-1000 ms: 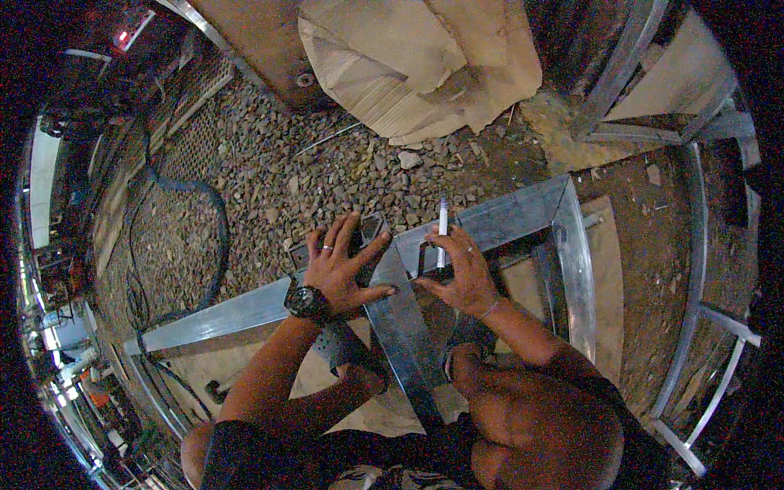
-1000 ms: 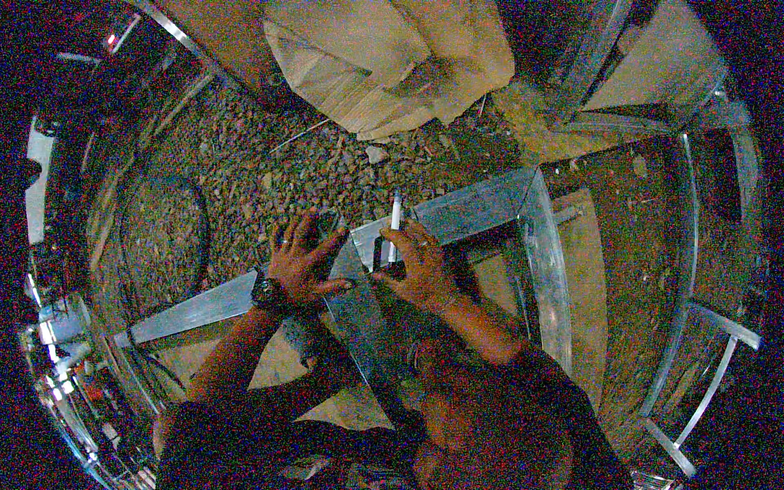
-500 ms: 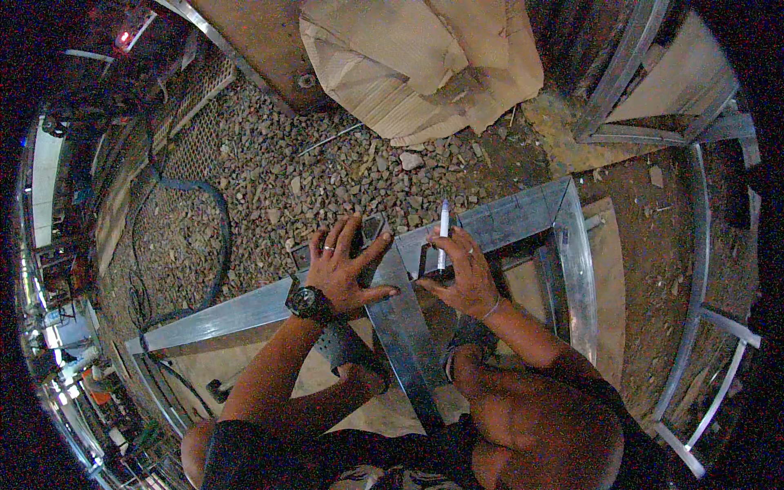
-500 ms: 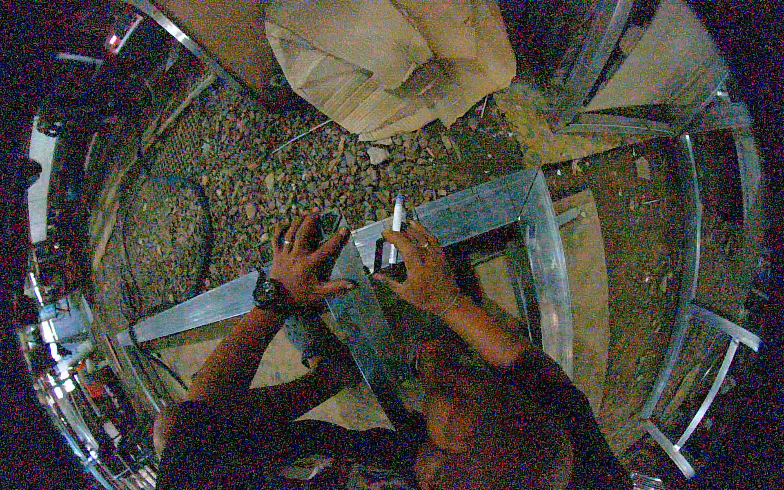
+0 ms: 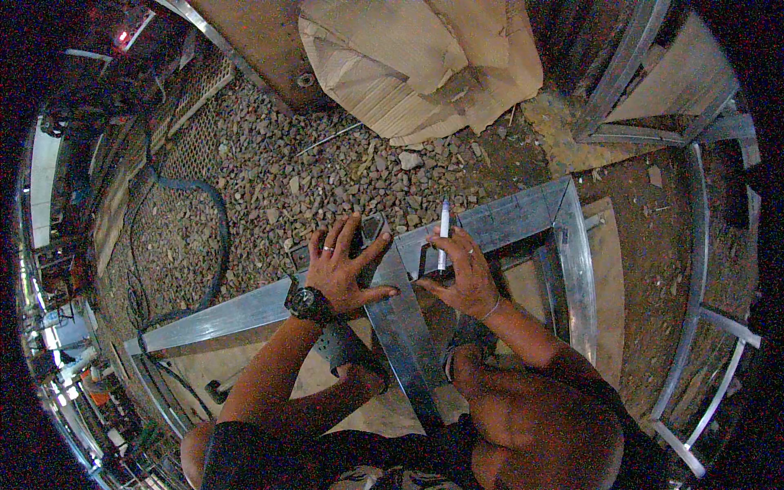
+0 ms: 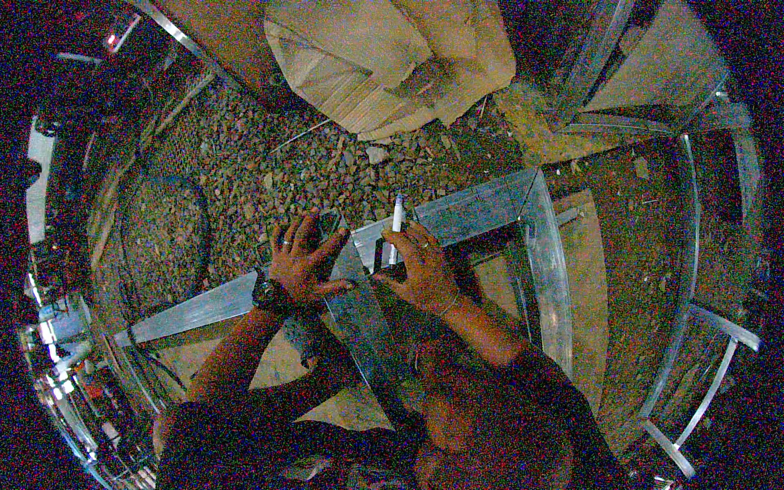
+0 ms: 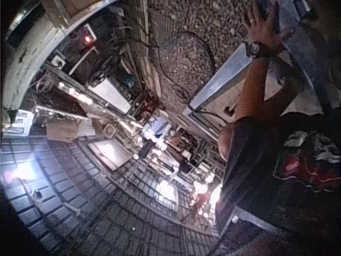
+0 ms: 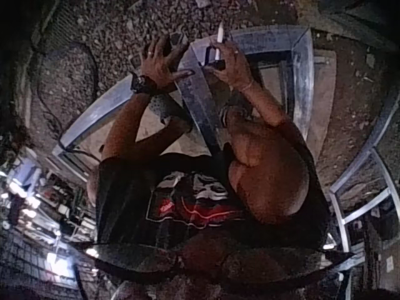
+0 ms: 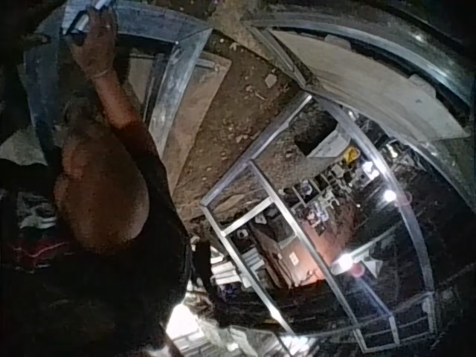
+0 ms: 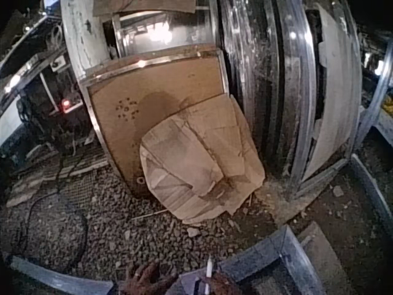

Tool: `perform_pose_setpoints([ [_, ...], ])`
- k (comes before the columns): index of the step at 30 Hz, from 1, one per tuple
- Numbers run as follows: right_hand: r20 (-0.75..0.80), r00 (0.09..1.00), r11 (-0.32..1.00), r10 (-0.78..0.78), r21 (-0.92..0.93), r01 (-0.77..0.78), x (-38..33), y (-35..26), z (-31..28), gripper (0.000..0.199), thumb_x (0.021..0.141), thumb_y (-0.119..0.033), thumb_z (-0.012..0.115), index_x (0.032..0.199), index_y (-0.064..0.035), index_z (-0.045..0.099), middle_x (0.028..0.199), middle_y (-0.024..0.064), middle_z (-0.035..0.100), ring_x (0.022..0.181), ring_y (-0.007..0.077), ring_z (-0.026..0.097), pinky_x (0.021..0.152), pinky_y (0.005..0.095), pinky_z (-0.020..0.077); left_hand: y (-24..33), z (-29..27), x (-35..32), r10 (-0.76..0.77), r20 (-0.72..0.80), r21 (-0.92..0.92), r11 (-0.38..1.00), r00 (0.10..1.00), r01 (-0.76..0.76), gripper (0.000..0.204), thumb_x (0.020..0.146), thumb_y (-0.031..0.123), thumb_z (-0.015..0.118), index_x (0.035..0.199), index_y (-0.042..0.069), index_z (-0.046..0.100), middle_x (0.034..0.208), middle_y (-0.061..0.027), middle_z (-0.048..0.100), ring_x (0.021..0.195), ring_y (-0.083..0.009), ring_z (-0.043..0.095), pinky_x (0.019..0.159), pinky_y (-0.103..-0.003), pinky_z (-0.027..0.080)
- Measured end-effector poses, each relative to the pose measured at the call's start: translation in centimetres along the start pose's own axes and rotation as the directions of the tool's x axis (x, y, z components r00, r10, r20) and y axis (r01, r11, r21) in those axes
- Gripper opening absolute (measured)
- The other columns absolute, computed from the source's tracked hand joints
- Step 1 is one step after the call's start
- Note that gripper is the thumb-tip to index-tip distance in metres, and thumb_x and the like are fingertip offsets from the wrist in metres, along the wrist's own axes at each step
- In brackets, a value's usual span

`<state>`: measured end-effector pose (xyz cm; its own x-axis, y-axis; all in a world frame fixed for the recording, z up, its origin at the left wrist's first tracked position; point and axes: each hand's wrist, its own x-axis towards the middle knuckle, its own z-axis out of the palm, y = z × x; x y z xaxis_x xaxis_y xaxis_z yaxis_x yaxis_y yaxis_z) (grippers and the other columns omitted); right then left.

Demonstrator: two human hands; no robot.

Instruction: The person sits on the ground and uses a marker and a square tool to mark lines on a metal frame. They repeatedly reposition the square and draw along its edges to create reference marks on the frame.

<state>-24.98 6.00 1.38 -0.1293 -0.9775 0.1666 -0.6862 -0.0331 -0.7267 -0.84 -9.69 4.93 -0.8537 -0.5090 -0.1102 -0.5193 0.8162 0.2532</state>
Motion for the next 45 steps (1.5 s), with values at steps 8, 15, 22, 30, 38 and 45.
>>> perform_pose_setpoints([
  [8,0.001,1.000,1.000,0.020,0.000,-0.020,0.0,-0.2,-0.1,0.084,0.073,-0.024,0.096,0.143,-0.0067,0.053,0.146,0.0206,0.061,0.138,0.0419,0.055,0.122,0.0539,0.0373,0.3,-0.5,0.2,-0.016,0.027,0.016,1.000,1.000,0.016,0.099,0.073,0.086,0.072,0.158,0.038,0.051,0.169,-0.0231,0.033,0.153,-0.0441,0.034,0.119,-0.070,0.022],
  [15,-0.013,1.000,0.999,0.021,0.028,-0.021,-0.2,0.1,0.3,0.083,0.074,-0.026,0.095,0.143,-0.0061,0.053,0.146,0.0209,0.061,0.138,0.0431,0.055,0.121,0.0556,0.0377,0.3,-0.9,0.3,-0.027,0.052,-0.031,0.999,0.998,0.028,0.100,0.073,0.087,0.071,0.158,0.039,0.051,0.170,-0.0228,0.031,0.155,-0.0434,0.032,0.120,-0.070,0.021],
  [22,-0.016,1.000,1.000,-0.024,-0.020,0.023,0.1,0.0,-0.1,0.084,0.076,-0.029,0.093,0.146,-0.0060,0.052,0.144,0.0217,0.062,0.135,0.0451,0.057,0.120,0.0558,0.0394,0.6,-0.9,0.2,-0.059,0.083,0.014,0.998,0.995,0.058,0.101,0.072,0.088,0.070,0.158,0.040,0.050,0.171,-0.0211,0.028,0.156,-0.0434,0.030,0.120,-0.071,0.021],
  [30,-0.012,1.000,1.000,-0.014,-0.025,0.014,0.0,-0.1,-0.1,0.086,0.074,-0.027,0.095,0.146,-0.0065,0.051,0.144,0.0217,0.062,0.136,0.0448,0.056,0.120,0.0556,0.0393,0.6,-0.8,0.3,-0.060,0.087,0.015,0.998,0.994,0.059,0.100,0.072,0.089,0.070,0.158,0.041,0.050,0.171,-0.0210,0.028,0.155,-0.0431,0.032,0.122,-0.070,0.021],
  [38,0.000,1.000,1.000,-0.006,-0.029,0.006,0.0,0.0,0.0,0.086,0.076,-0.028,0.094,0.146,-0.0066,0.050,0.146,0.0216,0.061,0.137,0.0443,0.055,0.121,0.0557,0.0378,0.6,-0.8,0.3,-0.059,0.082,-0.005,0.998,0.995,0.060,0.099,0.073,0.089,0.069,0.158,0.041,0.050,0.171,-0.0214,0.029,0.155,-0.0429,0.031,0.122,-0.070,0.020],
  [45,-0.019,1.000,1.000,-0.017,-0.002,0.017,-0.4,0.4,0.0,0.090,0.075,-0.033,0.096,0.147,-0.0074,0.050,0.148,0.0221,0.059,0.140,0.0438,0.053,0.121,0.0537,0.0393,0.3,-0.5,0.3,-0.031,0.053,-0.020,0.999,0.998,0.032,0.098,0.073,0.087,0.071,0.157,0.040,0.051,0.170,-0.0222,0.031,0.155,-0.0433,0.031,0.121,-0.069,0.020],
])
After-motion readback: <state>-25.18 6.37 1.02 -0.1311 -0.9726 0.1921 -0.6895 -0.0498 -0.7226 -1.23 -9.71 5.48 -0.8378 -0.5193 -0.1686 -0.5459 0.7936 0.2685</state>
